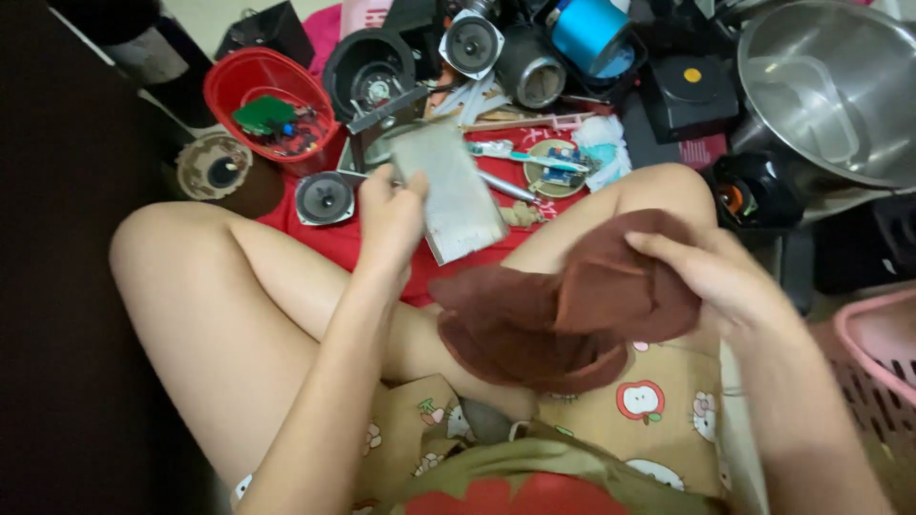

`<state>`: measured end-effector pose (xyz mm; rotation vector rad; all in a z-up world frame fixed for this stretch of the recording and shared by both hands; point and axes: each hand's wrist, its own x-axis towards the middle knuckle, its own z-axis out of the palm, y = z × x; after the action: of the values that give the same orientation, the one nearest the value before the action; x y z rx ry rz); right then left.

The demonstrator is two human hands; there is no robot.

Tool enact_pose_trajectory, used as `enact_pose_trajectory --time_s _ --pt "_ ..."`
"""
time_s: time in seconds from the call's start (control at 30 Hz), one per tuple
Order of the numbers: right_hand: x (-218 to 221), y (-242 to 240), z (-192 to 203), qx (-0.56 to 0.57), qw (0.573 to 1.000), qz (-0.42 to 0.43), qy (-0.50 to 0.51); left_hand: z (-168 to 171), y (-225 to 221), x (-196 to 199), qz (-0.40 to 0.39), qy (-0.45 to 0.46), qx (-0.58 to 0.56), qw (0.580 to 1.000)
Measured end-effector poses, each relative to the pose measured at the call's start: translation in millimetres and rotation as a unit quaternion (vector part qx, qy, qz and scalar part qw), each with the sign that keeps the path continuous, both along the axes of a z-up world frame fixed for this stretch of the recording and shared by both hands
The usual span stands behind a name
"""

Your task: The person sits on the floor and scrubs a rectangular metal speaker panel with a yellow sponge, working over its surface. They then wipe the panel with a brown towel and handle speaker drivers and a speaker enclosure among scattered electronics parts.

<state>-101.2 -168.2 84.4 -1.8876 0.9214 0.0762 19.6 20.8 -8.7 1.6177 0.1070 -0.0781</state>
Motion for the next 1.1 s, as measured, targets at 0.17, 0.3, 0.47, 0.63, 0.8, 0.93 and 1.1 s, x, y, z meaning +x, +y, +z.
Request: enact_pose_trajectory --time_s 0.17,0.3,0.47,0.63,0.8,0.93,1.1 --pt "-16 -84 -43 -0.322 0.933 0.068 0.143 -3 -1 -3 0.03 0.015 -0.067 0.997" --pt "-11 -72 -36 -0.465 0.874 0.103 0.099 23 12 19 0.044 -0.142 -0.071 0.986" --pt "27 -12 -17 -0.445 0.869 0.197 -0.084 40 61 72 0.191 -0.167 0.014 0.967" --pt "67 24 -43 -0.34 0.898 0.279 0.006 25 93 120 0.334 -0.22 0.048 0.915" --pt "57 17 -69 -0.269 0.929 0.253 -0.015 12 75 129 0.189 -0.216 0.074 0.955" --pt "38 6 -75 -0.264 0.932 0.245 -0.04 14 63 114 0.097 -0.195 0.095 0.971" --pt "35 12 -74 -0.28 0.917 0.266 -0.102 -2 69 107 -0.035 -0.233 0.257 0.937"
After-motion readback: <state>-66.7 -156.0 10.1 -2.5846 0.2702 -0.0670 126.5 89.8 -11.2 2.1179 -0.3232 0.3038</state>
